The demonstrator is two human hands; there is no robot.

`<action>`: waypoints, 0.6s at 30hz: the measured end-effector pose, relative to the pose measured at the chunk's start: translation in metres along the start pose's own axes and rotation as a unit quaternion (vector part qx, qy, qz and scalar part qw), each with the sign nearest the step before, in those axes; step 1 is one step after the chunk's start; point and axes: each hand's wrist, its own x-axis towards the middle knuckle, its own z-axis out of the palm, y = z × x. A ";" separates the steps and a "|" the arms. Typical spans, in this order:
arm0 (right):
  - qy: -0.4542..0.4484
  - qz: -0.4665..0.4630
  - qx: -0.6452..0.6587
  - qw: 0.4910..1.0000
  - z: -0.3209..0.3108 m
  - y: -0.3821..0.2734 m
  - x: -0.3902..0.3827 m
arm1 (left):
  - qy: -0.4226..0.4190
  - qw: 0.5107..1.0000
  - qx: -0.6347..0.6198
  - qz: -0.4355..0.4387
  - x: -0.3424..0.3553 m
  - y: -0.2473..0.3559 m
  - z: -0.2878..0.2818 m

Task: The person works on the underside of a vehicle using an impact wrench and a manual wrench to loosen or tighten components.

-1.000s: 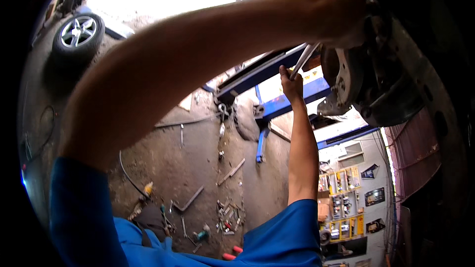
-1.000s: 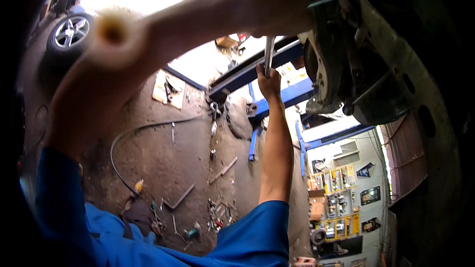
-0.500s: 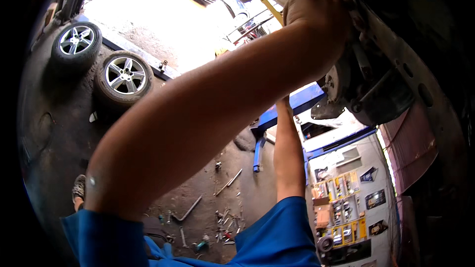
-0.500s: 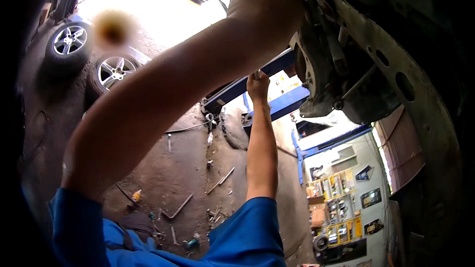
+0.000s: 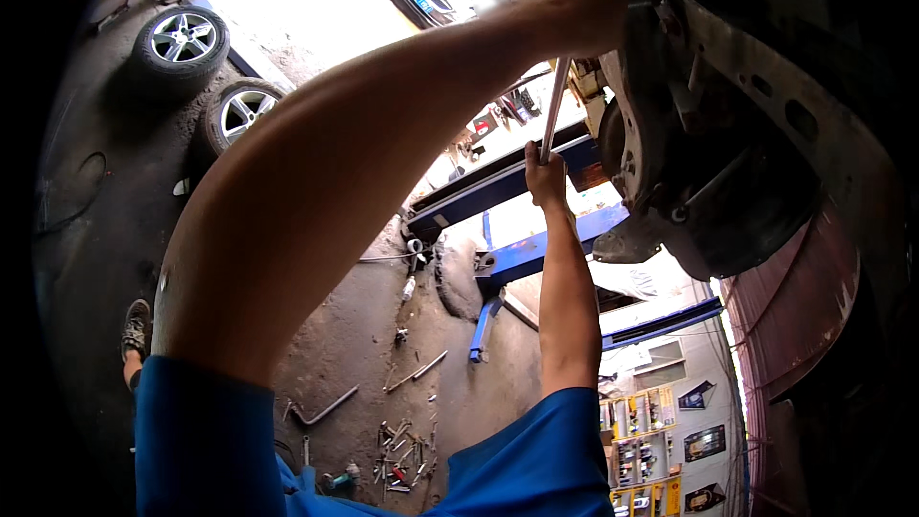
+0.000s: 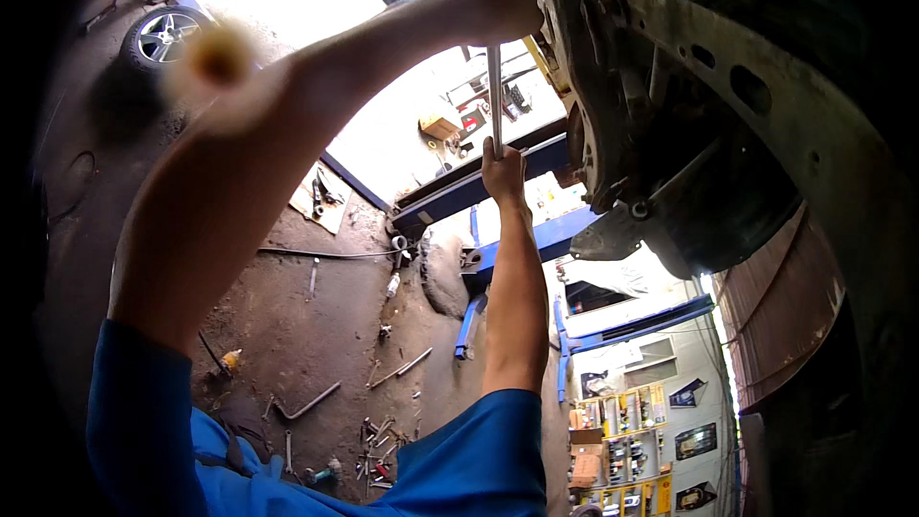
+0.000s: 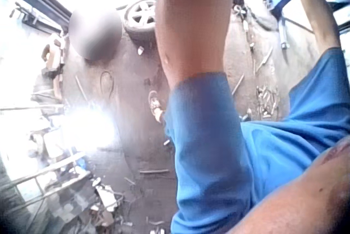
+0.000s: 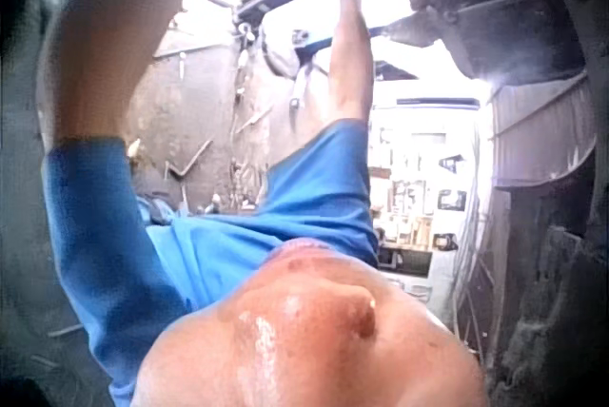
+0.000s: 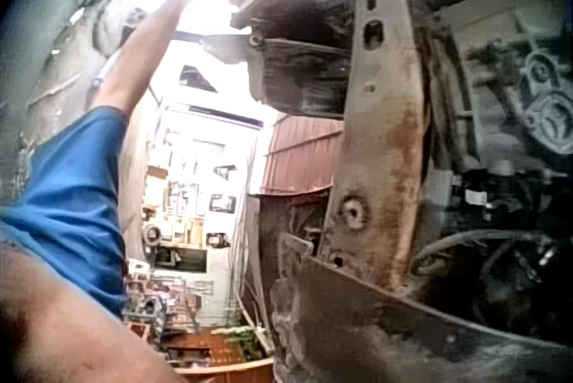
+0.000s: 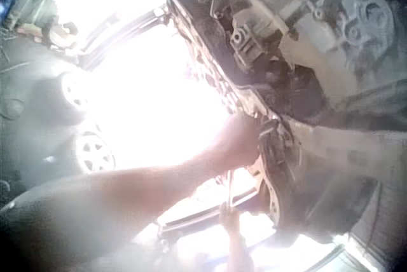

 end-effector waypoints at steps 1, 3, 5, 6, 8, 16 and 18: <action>0.006 0.000 -0.007 1.000 0.002 -0.003 -0.006 | 0.011 1.000 0.014 0.021 0.002 -0.001 0.001; 0.006 0.005 -0.022 1.000 -0.005 -0.008 -0.020 | -0.014 1.000 -0.008 0.013 0.003 -0.002 -0.002; -0.023 0.027 -0.041 0.999 -0.027 -0.011 -0.037 | -0.017 1.000 -0.020 0.017 0.001 -0.007 -0.002; -0.039 0.039 -0.038 0.998 -0.042 -0.001 -0.050 | -0.014 0.999 -0.024 0.034 0.003 -0.008 0.002; -0.051 0.054 -0.080 0.994 -0.075 -0.017 -0.086 | -0.041 0.998 -0.007 0.051 0.016 -0.024 0.025; -0.120 0.137 -0.220 0.958 -0.214 -0.154 -0.162 | -0.018 0.874 0.262 0.409 0.026 -0.040 -0.014; -0.111 0.143 -0.239 0.954 -0.244 -0.197 -0.173 | -0.188 0.969 -0.035 0.158 0.032 -0.036 -0.033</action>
